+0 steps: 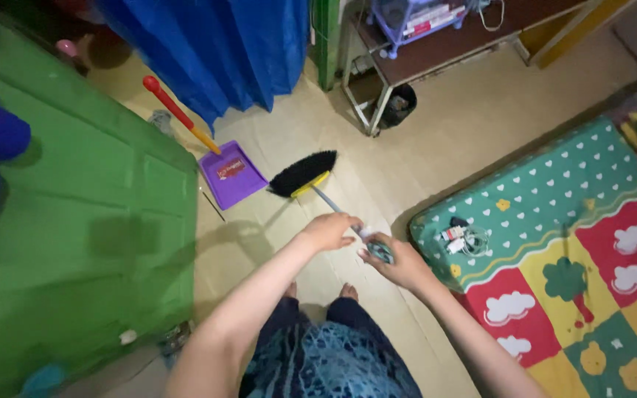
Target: Sweep the bedroom floor using a broom.
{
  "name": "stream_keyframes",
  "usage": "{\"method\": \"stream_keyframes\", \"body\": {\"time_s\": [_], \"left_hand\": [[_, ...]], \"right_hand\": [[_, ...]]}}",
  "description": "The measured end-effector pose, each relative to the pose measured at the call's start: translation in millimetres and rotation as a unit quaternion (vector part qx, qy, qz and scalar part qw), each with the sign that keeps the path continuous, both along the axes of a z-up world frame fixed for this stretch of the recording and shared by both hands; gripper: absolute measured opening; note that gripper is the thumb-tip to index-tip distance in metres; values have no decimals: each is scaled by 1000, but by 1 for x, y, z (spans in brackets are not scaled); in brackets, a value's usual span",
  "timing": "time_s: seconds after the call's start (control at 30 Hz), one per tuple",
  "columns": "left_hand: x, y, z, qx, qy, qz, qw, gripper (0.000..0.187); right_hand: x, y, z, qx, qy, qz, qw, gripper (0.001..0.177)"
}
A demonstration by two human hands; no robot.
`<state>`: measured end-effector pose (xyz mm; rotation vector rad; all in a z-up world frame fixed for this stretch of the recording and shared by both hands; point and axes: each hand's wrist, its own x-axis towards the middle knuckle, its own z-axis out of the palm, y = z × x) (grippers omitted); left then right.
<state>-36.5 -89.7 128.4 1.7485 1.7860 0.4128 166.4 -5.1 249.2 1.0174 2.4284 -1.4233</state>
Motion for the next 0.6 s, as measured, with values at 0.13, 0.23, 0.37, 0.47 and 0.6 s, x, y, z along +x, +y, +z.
{"method": "stream_keyframes", "body": {"time_s": [0.13, 0.23, 0.37, 0.47, 0.6], "left_hand": [[19, 4, 17, -30, 50, 36, 998, 36], [25, 0, 5, -32, 62, 63, 996, 27], [26, -2, 6, -43, 73, 62, 994, 30], [28, 1, 4, -30, 71, 58, 995, 28], [25, 7, 6, -57, 77, 68, 993, 30]], "right_hand": [[0, -1, -3, 48, 87, 65, 993, 46], [-3, 2, 3, 74, 45, 94, 992, 47], [2, 0, 3, 82, 57, 103, 990, 48], [5, -1, 1, 69, 56, 90, 992, 47], [1, 4, 4, 60, 21, 82, 995, 47]]}}
